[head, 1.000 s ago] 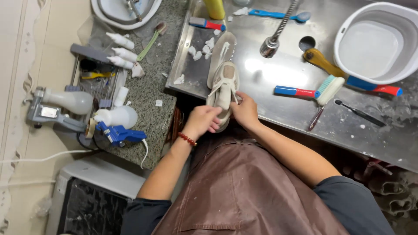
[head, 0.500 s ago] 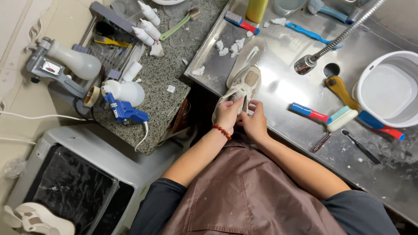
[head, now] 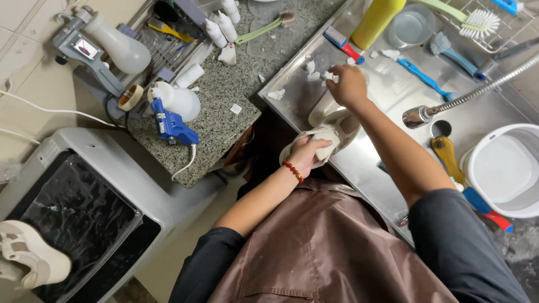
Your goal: Cleaning a pair of white sneakers by washing the insoles and scrubbing the exterior at a service sink.
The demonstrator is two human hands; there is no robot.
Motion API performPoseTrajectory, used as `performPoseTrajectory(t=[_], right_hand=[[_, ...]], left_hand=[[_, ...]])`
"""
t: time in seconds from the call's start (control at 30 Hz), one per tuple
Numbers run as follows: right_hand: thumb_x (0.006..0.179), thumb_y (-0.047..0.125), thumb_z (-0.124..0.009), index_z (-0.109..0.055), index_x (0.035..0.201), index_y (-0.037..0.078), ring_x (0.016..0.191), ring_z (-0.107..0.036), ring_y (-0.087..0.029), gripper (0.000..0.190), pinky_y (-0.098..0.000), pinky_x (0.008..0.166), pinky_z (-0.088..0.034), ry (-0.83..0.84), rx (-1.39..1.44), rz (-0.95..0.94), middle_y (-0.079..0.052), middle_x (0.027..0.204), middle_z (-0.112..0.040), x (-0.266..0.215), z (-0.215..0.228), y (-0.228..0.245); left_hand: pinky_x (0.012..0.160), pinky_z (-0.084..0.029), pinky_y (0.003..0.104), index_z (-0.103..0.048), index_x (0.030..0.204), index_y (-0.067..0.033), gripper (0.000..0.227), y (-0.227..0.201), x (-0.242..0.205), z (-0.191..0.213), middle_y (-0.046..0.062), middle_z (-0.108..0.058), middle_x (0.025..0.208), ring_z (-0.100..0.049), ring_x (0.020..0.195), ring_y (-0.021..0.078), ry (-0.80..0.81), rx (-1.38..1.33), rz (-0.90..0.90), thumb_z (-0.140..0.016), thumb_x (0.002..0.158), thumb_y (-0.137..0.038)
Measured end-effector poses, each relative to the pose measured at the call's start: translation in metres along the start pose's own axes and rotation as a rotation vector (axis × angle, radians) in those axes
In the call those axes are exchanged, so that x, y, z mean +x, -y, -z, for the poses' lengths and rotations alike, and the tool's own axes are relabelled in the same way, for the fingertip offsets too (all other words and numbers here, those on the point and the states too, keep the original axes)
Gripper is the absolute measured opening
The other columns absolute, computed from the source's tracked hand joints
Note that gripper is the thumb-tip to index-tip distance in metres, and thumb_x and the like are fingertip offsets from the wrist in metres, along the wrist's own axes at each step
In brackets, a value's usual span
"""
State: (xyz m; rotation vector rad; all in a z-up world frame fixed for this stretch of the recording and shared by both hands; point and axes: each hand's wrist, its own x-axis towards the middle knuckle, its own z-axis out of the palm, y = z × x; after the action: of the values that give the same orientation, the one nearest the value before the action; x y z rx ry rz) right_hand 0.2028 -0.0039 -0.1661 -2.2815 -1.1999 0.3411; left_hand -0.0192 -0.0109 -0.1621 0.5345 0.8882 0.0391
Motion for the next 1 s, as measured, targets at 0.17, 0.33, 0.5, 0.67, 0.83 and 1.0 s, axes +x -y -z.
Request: performPoseTrajectory(t=[0.17,0.33,0.5,0.67,0.83,1.0], right_hand=[[0.078,0.043,-0.073,-0.07,0.131,0.026,0.131,-0.044,-0.042,0.056,-0.0676,0.095,-0.039,0.239,-0.35,0.138,-0.02,0.148,-0.049,0.061,-0.069,-0.008],[0.096,0.034,-0.063,-0.073,0.12,0.017,0.13,-0.053,-0.034,0.031,-0.0626,0.097,-0.043,0.211,-0.295,0.079,-0.011,0.138,-0.063,0.077,-0.106,-0.043],[0.087,0.021,-0.079,-0.076,0.094,0.008,0.091,-0.071,-0.031,0.016,-0.0422,0.084,-0.057,-0.104,0.066,-0.092,-0.017,0.1,-0.075,0.073,-0.069,-0.05],[0.086,0.015,-0.077,-0.071,0.086,0.0,0.073,-0.073,-0.022,0.016,-0.0378,0.073,-0.058,-0.246,0.392,-0.4,-0.016,0.081,-0.076,0.052,-0.016,-0.066],[0.08,0.013,-0.073,-0.07,0.122,0.013,0.076,-0.073,-0.024,0.042,-0.0399,0.066,-0.059,-0.017,0.489,-0.338,-0.008,0.114,-0.068,0.031,0.016,-0.065],[0.091,0.015,-0.068,-0.074,0.128,0.013,0.12,-0.064,-0.032,0.037,-0.0437,0.104,-0.051,-0.12,0.106,-0.454,-0.013,0.133,-0.068,0.038,-0.007,-0.116]], left_hand=[[0.084,-0.057,0.034,-0.064,0.122,-0.0011,0.044,0.024,0.034,0.012,0.009,-0.071,0.112,-0.068,0.1,0.0207,0.037,-0.046,-0.145,-0.072,0.079,0.0],[0.083,-0.057,0.035,-0.06,0.125,-0.0011,0.052,0.024,0.025,0.013,0.008,-0.07,0.112,-0.068,0.1,0.0205,0.061,-0.038,-0.183,-0.067,0.073,0.006],[0.085,-0.057,0.035,-0.059,0.128,-0.0004,0.053,0.02,0.023,0.017,0.009,-0.069,0.114,-0.068,0.101,0.0209,0.1,-0.028,-0.124,-0.067,0.076,0.005],[0.089,-0.056,0.031,-0.06,0.134,0.0003,0.047,0.012,0.015,0.015,0.009,-0.07,0.121,-0.068,0.107,0.0194,0.184,-0.07,-0.091,-0.07,0.089,-0.008],[0.086,-0.057,0.033,-0.061,0.132,-0.0019,0.045,0.005,0.009,0.015,0.009,-0.07,0.117,-0.069,0.104,0.0207,0.14,-0.039,-0.033,-0.071,0.09,-0.015],[0.086,-0.057,0.034,-0.061,0.13,-0.0009,0.044,0.004,0.003,0.015,0.009,-0.071,0.116,-0.069,0.104,0.0203,0.103,0.026,-0.002,-0.071,0.089,-0.013]])
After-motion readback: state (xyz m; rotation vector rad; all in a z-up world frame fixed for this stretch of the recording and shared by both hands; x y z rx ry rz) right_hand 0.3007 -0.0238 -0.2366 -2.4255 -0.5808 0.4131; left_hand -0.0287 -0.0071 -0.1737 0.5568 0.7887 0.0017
